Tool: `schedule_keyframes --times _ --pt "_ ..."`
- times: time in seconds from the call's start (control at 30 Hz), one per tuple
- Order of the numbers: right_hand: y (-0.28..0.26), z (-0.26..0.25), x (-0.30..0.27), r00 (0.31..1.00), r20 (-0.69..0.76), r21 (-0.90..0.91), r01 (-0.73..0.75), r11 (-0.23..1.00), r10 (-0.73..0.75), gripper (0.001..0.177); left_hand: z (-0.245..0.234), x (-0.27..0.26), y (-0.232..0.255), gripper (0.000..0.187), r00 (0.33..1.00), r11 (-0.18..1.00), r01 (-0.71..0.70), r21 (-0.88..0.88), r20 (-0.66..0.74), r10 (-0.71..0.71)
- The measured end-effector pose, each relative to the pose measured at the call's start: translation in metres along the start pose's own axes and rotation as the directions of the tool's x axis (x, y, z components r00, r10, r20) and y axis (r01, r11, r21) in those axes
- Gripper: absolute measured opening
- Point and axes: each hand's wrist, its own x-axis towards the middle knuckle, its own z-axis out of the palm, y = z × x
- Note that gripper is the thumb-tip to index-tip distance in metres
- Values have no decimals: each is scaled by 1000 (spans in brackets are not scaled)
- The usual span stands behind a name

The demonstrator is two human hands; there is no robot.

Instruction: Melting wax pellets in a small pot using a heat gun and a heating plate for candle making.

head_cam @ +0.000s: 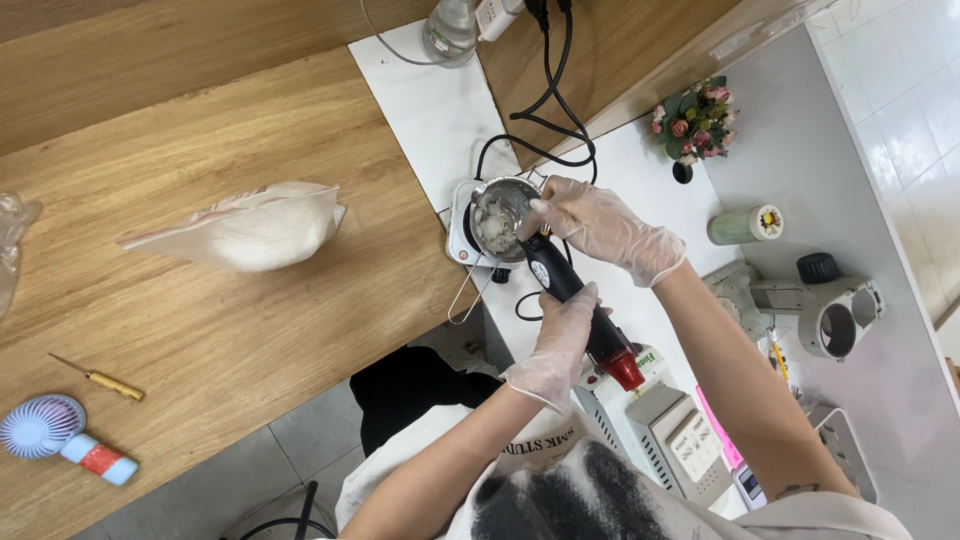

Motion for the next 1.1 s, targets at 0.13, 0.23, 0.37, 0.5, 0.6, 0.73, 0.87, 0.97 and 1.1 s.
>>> schedule_keyframes --times 0.13,0.23,0.37,0.5,0.6,0.73,0.87,0.97,1.1 --pt "-5 -4 -1 998 -55 104 -10 995 16 64 -2 2 -1 71 1000 999 -7 -34 -5 7" --pt "-6 -4 -1 998 37 35 -58 998 57 66 -3 8 -6 66 999 998 -35 -49 6 35" --pt "3 4 1 999 -16 132 -35 991 37 66 -4 8 -4 66 998 996 -66 -53 18 67" --pt "6 6 4 993 36 32 -115 993 113 70 -7 15 -9 60 998 996 -58 -67 9 59" --pt "18 11 3 998 -45 76 -43 996 47 65 -3 8 -4 59 998 998 -38 -44 -49 36" --pt "27 24 7 995 -65 106 85 991 -78 68 -4 10 -5 60 998 997 -48 -60 -31 46" --pt "21 23 9 998 -33 147 -49 988 54 62 -3 4 -3 61 999 998 -47 -34 -15 47" --pt "25 22 8 997 -41 276 -52 960 66 65 -3 3 1 61 999 998 -44 -48 -27 43" --pt "20 19 5 991 -36 188 -121 975 130 68 -9 23 -13 58 997 994 -67 -89 -31 64"
